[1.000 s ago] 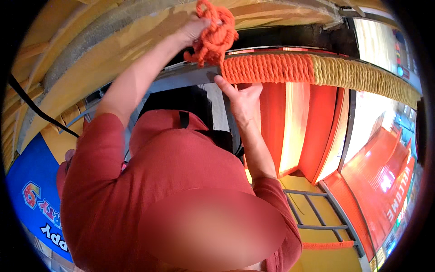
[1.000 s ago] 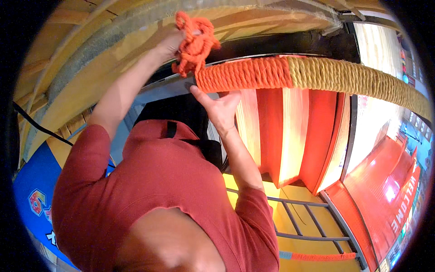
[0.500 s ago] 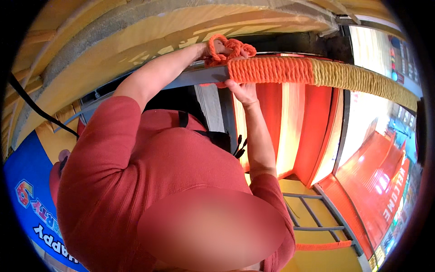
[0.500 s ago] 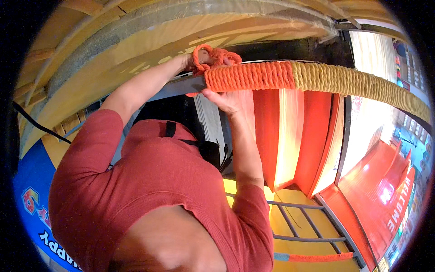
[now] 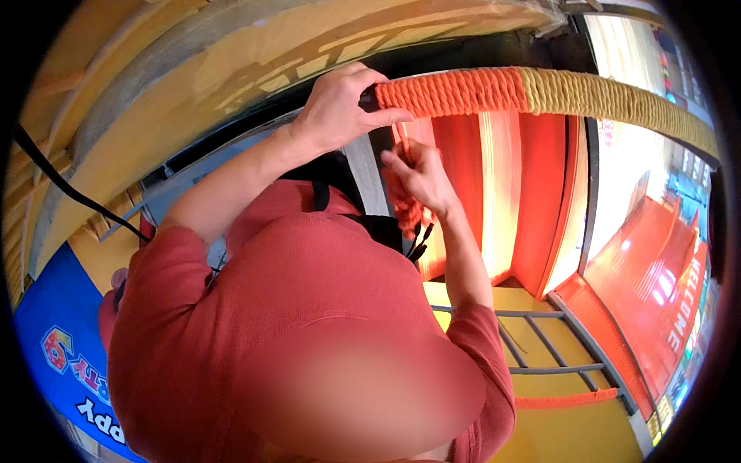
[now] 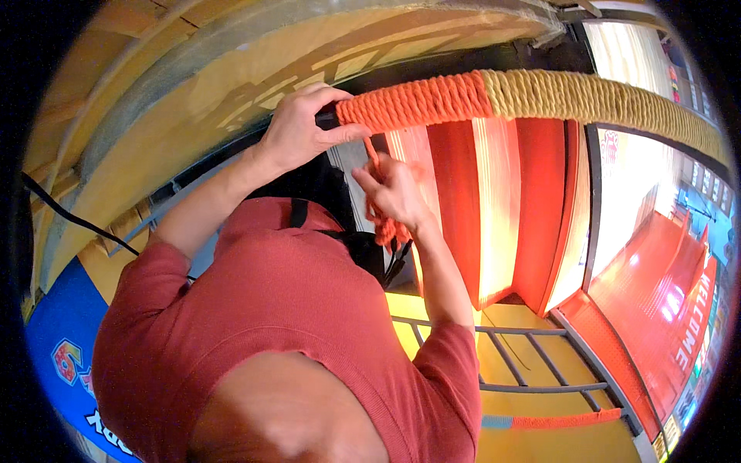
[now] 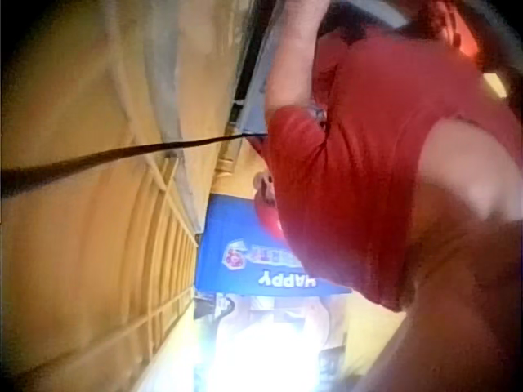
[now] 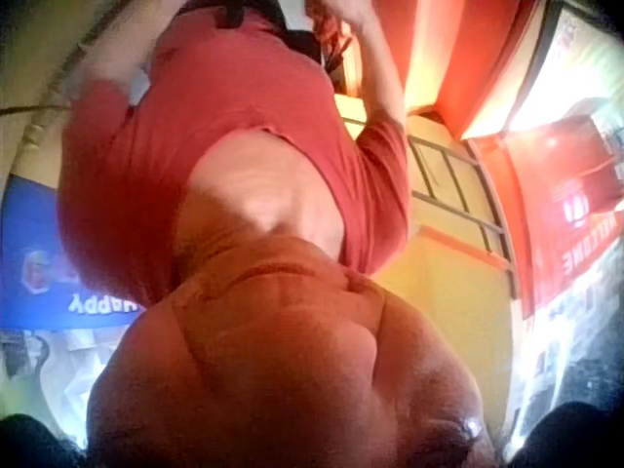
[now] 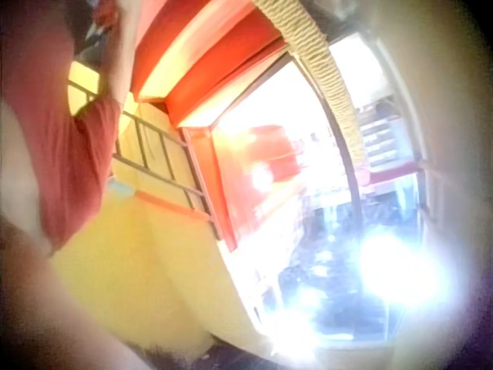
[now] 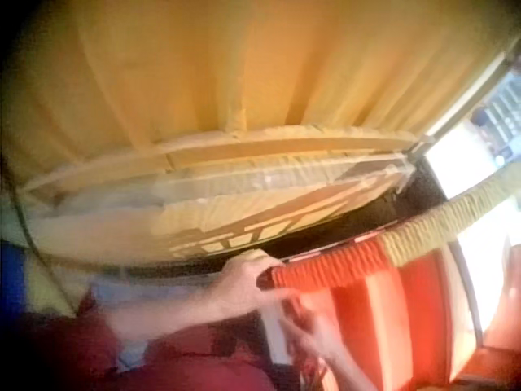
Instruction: The person wraps an orange rope around a metal railing by hand, covering it tightly alongside existing orange and yellow rope wrapping.
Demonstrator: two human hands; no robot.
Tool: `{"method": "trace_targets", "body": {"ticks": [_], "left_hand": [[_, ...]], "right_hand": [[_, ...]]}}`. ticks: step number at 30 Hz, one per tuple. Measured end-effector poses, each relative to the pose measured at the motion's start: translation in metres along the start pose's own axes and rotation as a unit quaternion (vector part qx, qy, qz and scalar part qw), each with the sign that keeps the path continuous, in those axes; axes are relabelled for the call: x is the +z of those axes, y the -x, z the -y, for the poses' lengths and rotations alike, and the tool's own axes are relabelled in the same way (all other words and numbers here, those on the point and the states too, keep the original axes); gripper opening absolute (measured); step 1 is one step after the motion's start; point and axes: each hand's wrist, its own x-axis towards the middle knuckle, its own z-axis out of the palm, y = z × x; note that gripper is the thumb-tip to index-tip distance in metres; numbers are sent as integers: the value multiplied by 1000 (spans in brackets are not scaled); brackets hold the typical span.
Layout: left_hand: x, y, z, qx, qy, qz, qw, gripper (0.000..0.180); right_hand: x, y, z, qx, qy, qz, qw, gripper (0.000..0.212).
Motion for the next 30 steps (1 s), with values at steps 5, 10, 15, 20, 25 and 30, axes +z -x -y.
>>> {"method": "trace_targets", "body": {"ticks": [5, 10, 15, 20, 25, 30], "left_hand": [[21, -5, -2, 58, -124, -4, 991, 63], [23, -10, -1, 0, -132, 46, 990, 63], [21, -14, 16, -2, -37, 66, 997, 62], [26, -18, -4, -14, -40, 38, 998, 60], [30, -19, -15, -46, -89, 46, 994, 63], [29, -33, 10, 50, 73, 75, 993, 73]], "right_hand": [[-1, 25, -50, -111, -120, -77, 984, 29], [27, 3, -58, -68, 0, -125, 990, 33], [34, 29, -27, -215, 103, -155, 959, 31], [32, 60, 14, -163, -32, -162, 973, 32], [59, 63, 36, -160, -14, -198, 967, 33], [67, 66, 51, -90, -403, -76, 908, 20]]}}
